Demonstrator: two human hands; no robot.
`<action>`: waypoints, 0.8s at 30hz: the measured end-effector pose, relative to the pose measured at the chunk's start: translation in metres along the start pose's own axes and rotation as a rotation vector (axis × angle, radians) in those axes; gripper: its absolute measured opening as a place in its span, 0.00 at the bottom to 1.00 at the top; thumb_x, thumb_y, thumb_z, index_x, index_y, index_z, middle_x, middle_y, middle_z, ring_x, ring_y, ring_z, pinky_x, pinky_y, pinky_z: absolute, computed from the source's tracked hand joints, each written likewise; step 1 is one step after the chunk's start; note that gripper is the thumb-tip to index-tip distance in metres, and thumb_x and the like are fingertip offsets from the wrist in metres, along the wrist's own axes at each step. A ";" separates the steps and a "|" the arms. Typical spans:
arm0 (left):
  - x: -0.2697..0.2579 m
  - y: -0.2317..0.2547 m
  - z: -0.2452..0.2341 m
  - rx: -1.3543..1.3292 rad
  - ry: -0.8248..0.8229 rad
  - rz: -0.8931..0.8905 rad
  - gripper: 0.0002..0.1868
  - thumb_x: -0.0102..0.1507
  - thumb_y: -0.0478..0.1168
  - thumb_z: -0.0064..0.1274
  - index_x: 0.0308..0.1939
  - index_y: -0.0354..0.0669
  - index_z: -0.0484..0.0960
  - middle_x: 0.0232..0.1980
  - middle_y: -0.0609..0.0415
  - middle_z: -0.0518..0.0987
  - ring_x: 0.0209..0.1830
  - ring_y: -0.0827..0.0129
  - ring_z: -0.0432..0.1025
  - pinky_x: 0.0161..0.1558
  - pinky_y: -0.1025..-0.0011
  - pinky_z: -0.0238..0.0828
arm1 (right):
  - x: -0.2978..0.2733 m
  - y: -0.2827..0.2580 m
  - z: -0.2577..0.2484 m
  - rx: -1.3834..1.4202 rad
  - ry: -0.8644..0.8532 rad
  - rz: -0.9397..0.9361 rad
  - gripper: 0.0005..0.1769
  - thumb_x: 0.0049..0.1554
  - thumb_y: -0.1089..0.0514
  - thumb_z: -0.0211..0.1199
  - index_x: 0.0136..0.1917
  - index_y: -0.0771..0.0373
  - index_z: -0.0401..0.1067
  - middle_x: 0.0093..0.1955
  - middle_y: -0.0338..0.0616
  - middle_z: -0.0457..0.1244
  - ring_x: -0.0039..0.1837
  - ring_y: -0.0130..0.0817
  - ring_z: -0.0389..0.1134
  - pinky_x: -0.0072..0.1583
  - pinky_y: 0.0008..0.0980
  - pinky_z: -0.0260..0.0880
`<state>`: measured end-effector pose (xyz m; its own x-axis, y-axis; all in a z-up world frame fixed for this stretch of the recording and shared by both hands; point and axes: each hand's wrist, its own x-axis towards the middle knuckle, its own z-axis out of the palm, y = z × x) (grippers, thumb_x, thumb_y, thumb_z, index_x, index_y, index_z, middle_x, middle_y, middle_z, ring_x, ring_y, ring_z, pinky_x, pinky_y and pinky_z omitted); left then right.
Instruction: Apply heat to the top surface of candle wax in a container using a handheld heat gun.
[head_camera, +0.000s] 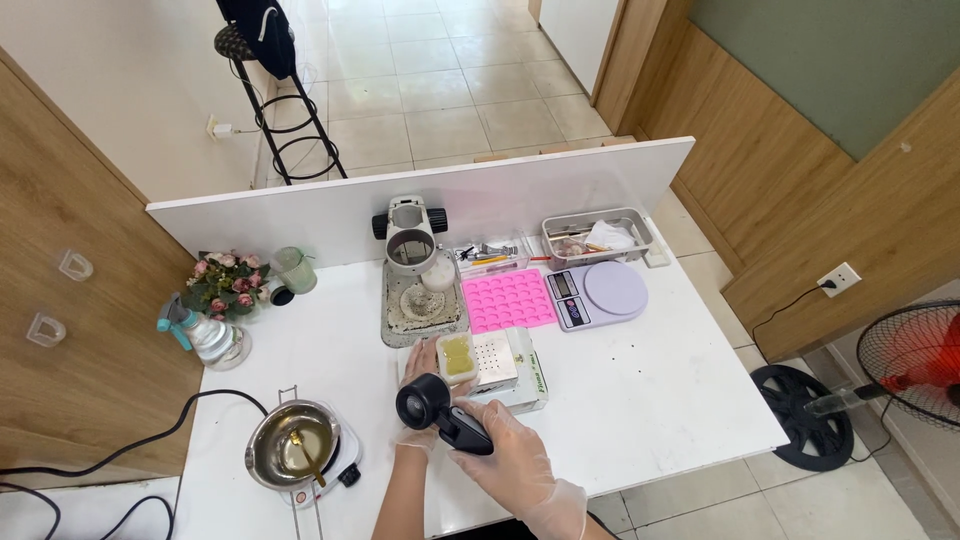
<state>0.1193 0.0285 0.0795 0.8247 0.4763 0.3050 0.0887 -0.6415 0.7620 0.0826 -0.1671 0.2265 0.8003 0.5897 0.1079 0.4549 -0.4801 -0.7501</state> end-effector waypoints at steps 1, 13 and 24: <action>0.001 -0.003 0.003 0.012 -0.002 -0.024 0.56 0.42 0.57 0.75 0.70 0.43 0.68 0.71 0.52 0.71 0.77 0.55 0.56 0.74 0.62 0.52 | 0.001 0.000 -0.001 0.000 0.005 0.001 0.35 0.46 0.52 0.72 0.67 0.42 0.69 0.47 0.30 0.66 0.46 0.32 0.74 0.49 0.31 0.74; -0.001 0.032 -0.019 0.123 -0.007 -0.049 0.54 0.44 0.56 0.75 0.70 0.55 0.66 0.69 0.58 0.73 0.77 0.55 0.57 0.71 0.58 0.59 | 0.038 0.015 -0.036 0.008 0.223 0.123 0.35 0.44 0.56 0.74 0.66 0.44 0.72 0.46 0.33 0.68 0.45 0.30 0.73 0.50 0.30 0.73; -0.002 0.018 -0.011 0.195 -0.024 -0.049 0.56 0.44 0.54 0.75 0.72 0.52 0.63 0.72 0.55 0.70 0.78 0.59 0.55 0.71 0.63 0.58 | 0.040 0.028 -0.037 0.032 0.260 0.165 0.35 0.45 0.53 0.74 0.66 0.45 0.71 0.48 0.31 0.68 0.48 0.28 0.74 0.52 0.29 0.75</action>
<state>0.1132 0.0225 0.0987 0.8295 0.4969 0.2549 0.2338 -0.7235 0.6495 0.1416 -0.1814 0.2338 0.9373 0.3178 0.1435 0.3016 -0.5323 -0.7910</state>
